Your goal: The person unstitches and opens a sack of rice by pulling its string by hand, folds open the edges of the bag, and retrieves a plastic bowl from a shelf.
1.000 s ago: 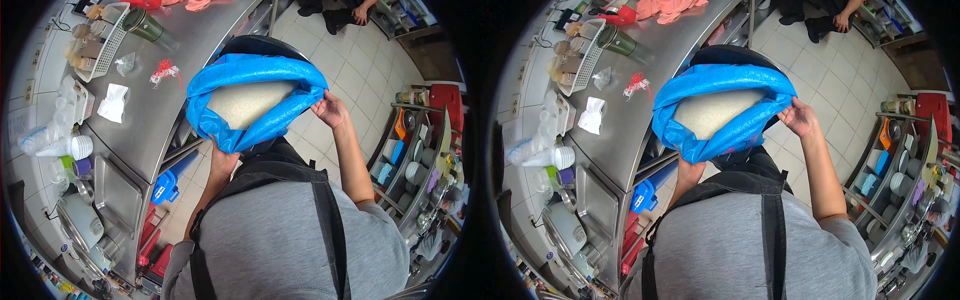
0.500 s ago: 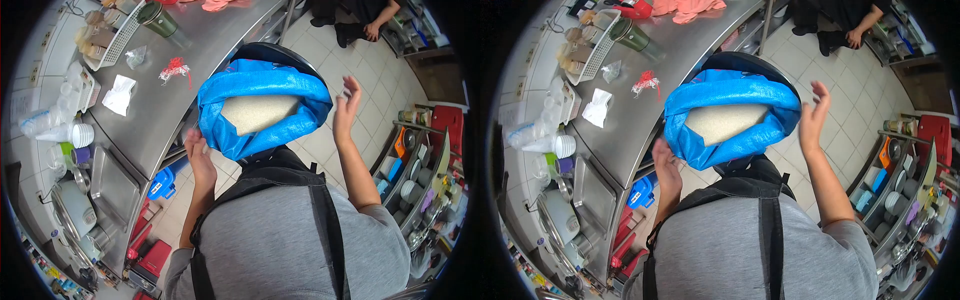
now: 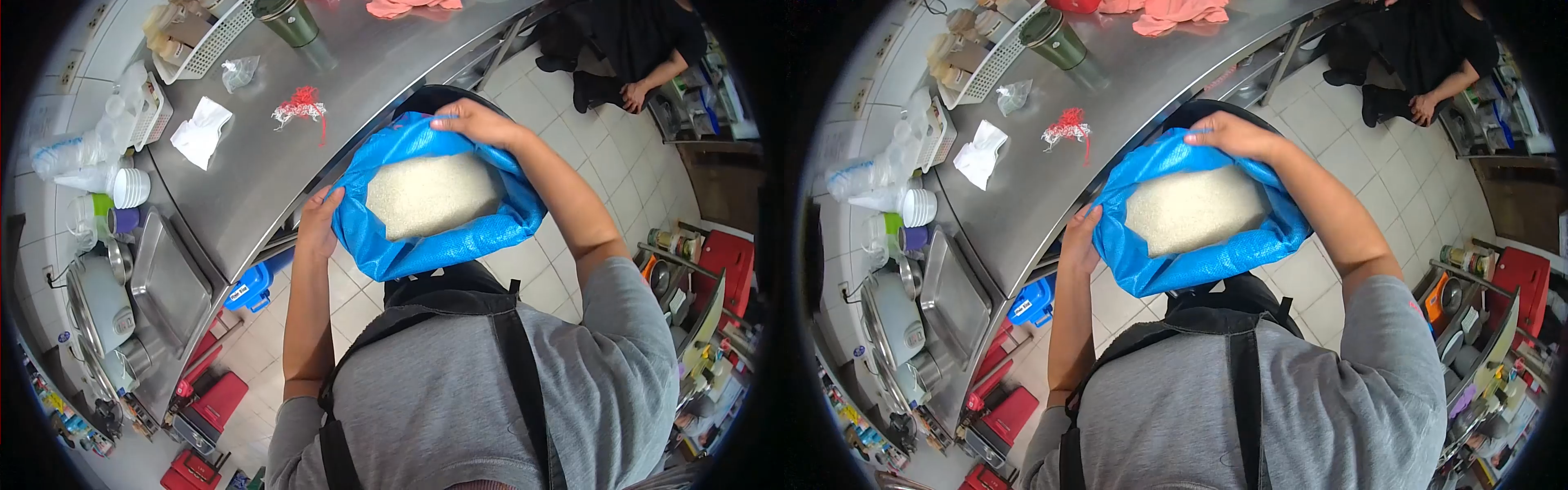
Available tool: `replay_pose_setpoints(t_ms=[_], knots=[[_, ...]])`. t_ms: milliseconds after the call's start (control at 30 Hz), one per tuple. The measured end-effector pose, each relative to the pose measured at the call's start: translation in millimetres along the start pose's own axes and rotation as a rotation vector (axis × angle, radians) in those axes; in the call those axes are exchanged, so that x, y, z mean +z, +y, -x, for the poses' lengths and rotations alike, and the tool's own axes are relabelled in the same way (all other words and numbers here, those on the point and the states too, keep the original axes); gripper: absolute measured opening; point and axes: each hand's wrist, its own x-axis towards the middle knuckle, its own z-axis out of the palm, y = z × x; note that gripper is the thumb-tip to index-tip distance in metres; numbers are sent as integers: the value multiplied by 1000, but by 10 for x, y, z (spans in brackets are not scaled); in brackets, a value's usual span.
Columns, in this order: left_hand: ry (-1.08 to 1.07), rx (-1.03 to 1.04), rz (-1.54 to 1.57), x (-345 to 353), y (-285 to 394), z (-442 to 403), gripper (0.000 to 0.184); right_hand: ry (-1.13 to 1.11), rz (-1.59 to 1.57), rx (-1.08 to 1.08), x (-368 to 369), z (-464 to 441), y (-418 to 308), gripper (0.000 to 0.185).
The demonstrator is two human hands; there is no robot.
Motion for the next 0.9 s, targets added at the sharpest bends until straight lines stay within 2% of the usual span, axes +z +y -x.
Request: replay_pose_setpoints(t_ms=[133,267,367,467,500,600,633,667,733,800,867,900], knots=[[-11,-121,137,-119,-68,-201,34,-24,-333,46,-238,-368,176,33],[-40,-227,227,-510,-338,-419,37,-177,-582,142,-429,-636,517,33],[-100,-282,302,-644,-431,-363,43,-235,-536,248,-451,-631,511,33],[59,-197,155,-710,-469,-240,43,142,0,95,-325,-439,386,31],[129,-107,71,-682,-428,-185,38,302,165,19,-333,-342,416,30],[328,353,-638,-338,-168,52,33,778,875,-376,203,300,-64,31],[399,617,-935,-79,-45,153,35,773,932,-421,383,451,-68,31],[338,740,-1088,181,71,237,38,768,989,-465,557,594,-64,32],[201,992,-1389,651,241,320,45,822,1198,-315,880,753,57,57],[-12,1019,-1460,1007,272,156,51,957,1313,-85,970,758,314,71],[-8,1059,-1641,1248,192,-133,57,942,1252,-49,922,767,401,68],[-62,1079,-1669,1255,178,-317,53,935,1221,-32,865,767,446,67]])
